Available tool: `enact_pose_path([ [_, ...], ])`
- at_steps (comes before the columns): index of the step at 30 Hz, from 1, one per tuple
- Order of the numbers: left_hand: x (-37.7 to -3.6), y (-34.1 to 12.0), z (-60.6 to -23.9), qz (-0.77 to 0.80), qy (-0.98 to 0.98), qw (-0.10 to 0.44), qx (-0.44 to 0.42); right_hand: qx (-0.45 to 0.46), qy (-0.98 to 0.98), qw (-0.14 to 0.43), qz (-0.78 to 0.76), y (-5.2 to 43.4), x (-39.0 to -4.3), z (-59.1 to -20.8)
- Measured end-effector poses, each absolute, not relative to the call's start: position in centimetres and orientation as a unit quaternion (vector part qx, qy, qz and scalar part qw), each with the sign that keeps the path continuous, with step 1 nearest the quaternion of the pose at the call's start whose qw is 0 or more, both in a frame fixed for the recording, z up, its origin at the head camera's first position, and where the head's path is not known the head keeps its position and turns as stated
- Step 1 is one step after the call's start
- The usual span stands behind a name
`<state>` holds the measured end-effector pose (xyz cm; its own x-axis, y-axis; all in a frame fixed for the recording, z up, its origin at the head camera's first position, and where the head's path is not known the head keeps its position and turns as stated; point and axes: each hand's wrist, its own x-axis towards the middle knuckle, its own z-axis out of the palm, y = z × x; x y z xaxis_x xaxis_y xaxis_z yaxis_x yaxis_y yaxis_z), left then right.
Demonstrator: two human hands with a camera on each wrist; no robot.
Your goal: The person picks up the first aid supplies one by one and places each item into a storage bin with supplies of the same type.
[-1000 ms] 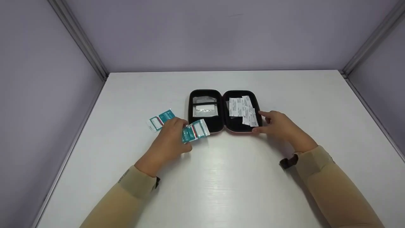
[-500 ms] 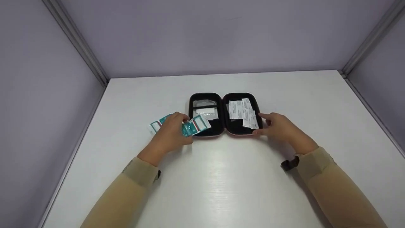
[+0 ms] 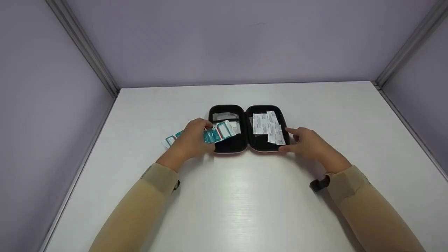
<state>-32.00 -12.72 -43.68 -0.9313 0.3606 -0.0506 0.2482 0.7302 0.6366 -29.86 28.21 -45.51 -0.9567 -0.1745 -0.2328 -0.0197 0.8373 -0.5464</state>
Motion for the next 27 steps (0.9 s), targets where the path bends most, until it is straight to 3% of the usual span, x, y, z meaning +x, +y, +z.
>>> enact_pose_path([
  [27,-34.3,-10.7,-43.2,0.309,0.918,0.132,0.21,-0.041,0.947,0.147,-0.284,28.2,-29.3,-44.9],
])
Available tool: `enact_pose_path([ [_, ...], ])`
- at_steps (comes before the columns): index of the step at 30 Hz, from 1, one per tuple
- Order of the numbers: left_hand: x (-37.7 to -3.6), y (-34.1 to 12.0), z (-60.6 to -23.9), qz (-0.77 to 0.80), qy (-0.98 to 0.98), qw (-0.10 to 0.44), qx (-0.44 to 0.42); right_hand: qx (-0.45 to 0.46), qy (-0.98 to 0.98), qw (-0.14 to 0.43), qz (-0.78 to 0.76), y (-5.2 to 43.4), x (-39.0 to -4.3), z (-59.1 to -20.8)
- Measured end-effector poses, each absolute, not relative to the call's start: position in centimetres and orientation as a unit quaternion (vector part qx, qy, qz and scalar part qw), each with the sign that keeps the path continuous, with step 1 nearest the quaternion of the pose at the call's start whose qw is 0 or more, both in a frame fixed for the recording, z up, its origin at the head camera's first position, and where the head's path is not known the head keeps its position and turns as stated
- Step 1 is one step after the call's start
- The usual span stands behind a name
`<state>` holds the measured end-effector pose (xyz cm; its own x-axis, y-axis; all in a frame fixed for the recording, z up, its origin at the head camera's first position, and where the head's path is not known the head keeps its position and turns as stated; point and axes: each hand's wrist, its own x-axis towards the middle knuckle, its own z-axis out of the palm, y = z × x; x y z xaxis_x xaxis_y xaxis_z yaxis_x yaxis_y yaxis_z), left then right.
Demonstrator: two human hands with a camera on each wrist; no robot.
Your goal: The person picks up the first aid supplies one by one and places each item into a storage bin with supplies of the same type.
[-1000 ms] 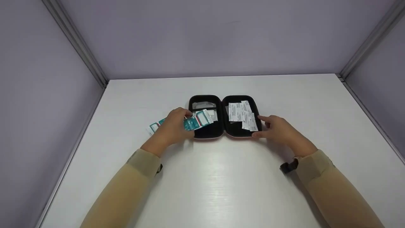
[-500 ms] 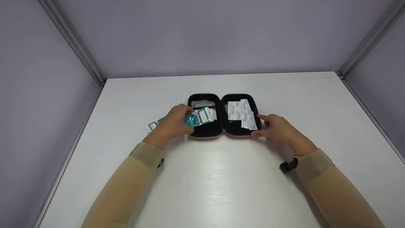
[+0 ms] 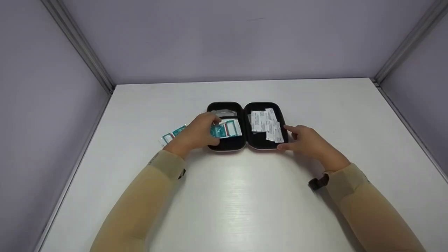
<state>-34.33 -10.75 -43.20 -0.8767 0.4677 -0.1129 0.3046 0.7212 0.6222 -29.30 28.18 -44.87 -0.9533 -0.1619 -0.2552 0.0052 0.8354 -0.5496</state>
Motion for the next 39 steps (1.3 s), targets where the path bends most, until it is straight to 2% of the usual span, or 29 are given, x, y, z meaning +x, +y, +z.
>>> enact_pose_path([
  [14,-34.1,-10.6,-43.3,0.294,0.919,0.158,0.21,-0.038,0.945,0.156,-0.284,28.1,-29.4,-45.4],
  [32,-33.8,-12.0,-42.4,0.312,0.92,0.117,0.208,-0.042,0.944,0.156,-0.288,28.5,-29.7,-45.2],
  [39,-33.2,-12.6,-41.7,0.325,0.921,0.115,0.182,-0.045,0.947,0.153,-0.279,28.8,-29.7,-45.1],
])
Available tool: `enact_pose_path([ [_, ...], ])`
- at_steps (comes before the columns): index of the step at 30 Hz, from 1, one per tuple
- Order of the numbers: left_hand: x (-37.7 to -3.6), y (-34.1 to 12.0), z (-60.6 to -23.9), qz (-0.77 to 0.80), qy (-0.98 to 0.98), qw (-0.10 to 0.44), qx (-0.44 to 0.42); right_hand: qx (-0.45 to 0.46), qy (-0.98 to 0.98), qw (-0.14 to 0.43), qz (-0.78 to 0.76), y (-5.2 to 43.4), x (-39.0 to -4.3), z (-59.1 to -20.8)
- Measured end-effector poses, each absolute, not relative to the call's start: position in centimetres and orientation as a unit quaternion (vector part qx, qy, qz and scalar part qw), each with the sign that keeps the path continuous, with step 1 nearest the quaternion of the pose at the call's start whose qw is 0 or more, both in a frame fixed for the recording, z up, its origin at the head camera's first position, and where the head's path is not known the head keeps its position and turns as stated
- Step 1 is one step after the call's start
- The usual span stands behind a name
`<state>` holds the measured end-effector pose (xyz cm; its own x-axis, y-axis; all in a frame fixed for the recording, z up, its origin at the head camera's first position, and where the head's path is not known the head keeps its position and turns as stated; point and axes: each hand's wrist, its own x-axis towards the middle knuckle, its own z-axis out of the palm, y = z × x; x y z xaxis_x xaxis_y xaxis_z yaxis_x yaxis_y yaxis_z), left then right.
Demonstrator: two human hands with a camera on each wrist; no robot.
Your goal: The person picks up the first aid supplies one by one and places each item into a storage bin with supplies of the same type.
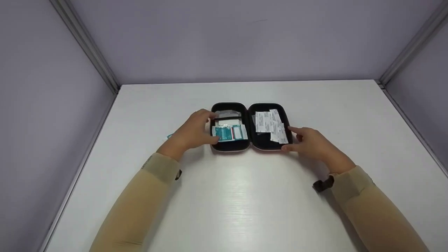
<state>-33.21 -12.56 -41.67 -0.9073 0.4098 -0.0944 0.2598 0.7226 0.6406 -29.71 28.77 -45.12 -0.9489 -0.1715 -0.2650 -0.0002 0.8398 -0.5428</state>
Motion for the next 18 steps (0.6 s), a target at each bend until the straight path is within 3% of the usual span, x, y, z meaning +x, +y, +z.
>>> enact_pose_path([
  [18,-32.9,-15.6,-41.7,0.315,0.937,0.078,0.132,-0.039,0.949,0.153,-0.272,30.6,-29.1,-44.5],
])
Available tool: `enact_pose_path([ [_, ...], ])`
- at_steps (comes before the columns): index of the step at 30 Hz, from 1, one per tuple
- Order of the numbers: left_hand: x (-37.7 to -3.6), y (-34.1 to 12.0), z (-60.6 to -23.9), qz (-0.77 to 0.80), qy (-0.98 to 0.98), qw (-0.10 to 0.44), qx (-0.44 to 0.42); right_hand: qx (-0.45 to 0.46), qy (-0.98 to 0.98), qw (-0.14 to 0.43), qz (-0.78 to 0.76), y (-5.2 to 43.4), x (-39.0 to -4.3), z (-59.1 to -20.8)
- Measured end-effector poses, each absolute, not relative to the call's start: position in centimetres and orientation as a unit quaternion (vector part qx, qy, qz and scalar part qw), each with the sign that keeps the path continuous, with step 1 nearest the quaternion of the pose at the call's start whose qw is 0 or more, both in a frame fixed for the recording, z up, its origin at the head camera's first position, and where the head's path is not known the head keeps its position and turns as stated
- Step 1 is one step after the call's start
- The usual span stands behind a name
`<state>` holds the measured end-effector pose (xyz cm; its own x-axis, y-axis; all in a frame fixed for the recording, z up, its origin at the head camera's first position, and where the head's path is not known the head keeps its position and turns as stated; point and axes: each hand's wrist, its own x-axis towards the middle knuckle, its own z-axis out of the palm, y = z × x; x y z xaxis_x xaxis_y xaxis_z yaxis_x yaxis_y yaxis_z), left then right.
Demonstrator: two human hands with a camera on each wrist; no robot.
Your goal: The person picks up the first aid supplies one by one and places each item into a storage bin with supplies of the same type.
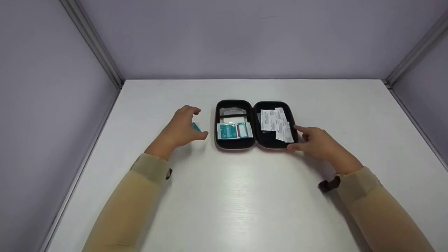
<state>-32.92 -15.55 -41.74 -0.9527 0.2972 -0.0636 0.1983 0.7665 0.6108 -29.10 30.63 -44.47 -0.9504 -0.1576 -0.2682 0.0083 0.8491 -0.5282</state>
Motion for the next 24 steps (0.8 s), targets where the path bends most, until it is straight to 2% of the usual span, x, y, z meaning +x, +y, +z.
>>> enact_pose_path([
  [24,-31.8,-19.4,-42.8,0.296,0.948,0.106,0.05,-0.024,0.944,0.172,-0.28,30.8,-29.1,-44.5],
])
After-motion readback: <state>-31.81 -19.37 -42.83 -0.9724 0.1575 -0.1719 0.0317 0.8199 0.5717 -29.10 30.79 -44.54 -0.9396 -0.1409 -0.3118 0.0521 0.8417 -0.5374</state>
